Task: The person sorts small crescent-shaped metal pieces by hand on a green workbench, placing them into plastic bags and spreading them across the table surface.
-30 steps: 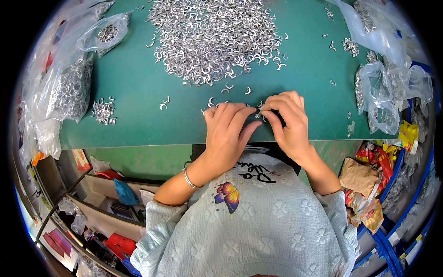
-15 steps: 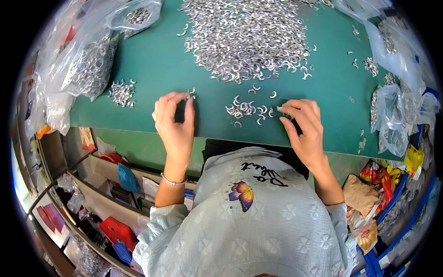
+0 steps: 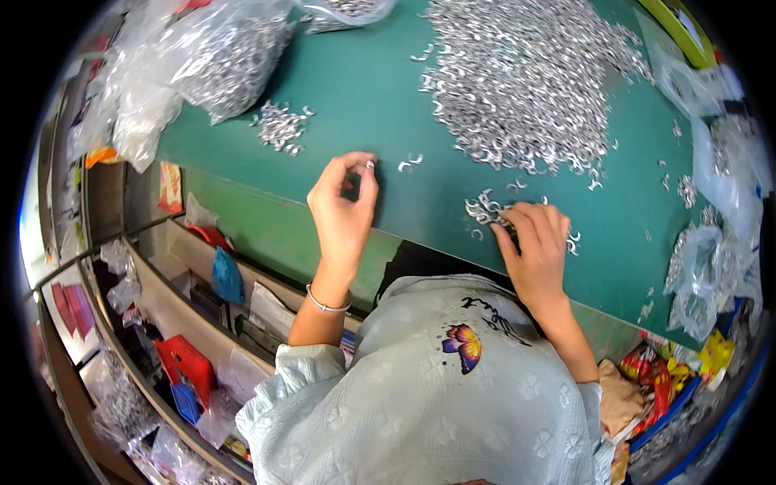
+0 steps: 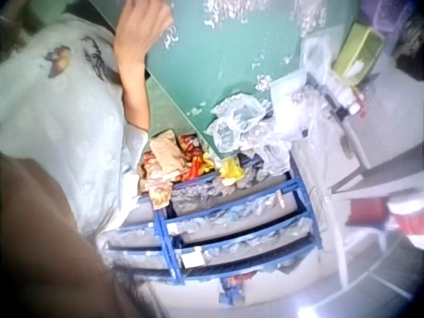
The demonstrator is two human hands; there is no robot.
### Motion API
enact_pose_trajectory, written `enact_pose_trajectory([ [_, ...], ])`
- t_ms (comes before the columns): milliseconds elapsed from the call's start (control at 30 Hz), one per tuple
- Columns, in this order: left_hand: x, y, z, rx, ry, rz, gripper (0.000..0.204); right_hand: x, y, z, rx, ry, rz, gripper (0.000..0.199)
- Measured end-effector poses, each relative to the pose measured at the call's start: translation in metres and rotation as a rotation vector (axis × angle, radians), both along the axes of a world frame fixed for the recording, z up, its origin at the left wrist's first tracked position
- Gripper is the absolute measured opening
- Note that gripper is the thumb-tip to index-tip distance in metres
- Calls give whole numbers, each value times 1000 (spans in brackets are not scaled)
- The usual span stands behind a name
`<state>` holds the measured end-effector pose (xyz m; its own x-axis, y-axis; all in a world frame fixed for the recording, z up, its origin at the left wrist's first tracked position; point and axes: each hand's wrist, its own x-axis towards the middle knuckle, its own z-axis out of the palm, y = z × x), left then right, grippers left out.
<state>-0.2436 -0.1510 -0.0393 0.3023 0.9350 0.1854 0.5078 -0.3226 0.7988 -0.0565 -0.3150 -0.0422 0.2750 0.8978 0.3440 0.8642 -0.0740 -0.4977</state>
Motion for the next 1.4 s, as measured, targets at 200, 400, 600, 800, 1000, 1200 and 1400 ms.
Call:
enact_pose_trajectory([
  [200,-20,38,-2,198,50,157,11,3,0,0,35,-9,16,19],
  [400,-32,69,-5,332,91,208,11,7,0,3,95,43,-32,18],
  [600,-41,87,-8,209,47,246,8,9,1,2,83,108,-30,16],
  [800,-48,101,-7,148,101,230,9,8,1,6,114,219,-53,15],
  [1000,-34,83,9,405,242,94,20,11,-8,7,53,860,-195,18],
  [1200,36,-18,31,204,131,-523,26,13,-11,19,72,1217,-220,22],
  [1400,64,-50,13,162,220,-652,21,25,-24,11,129,1740,-127,19],
])
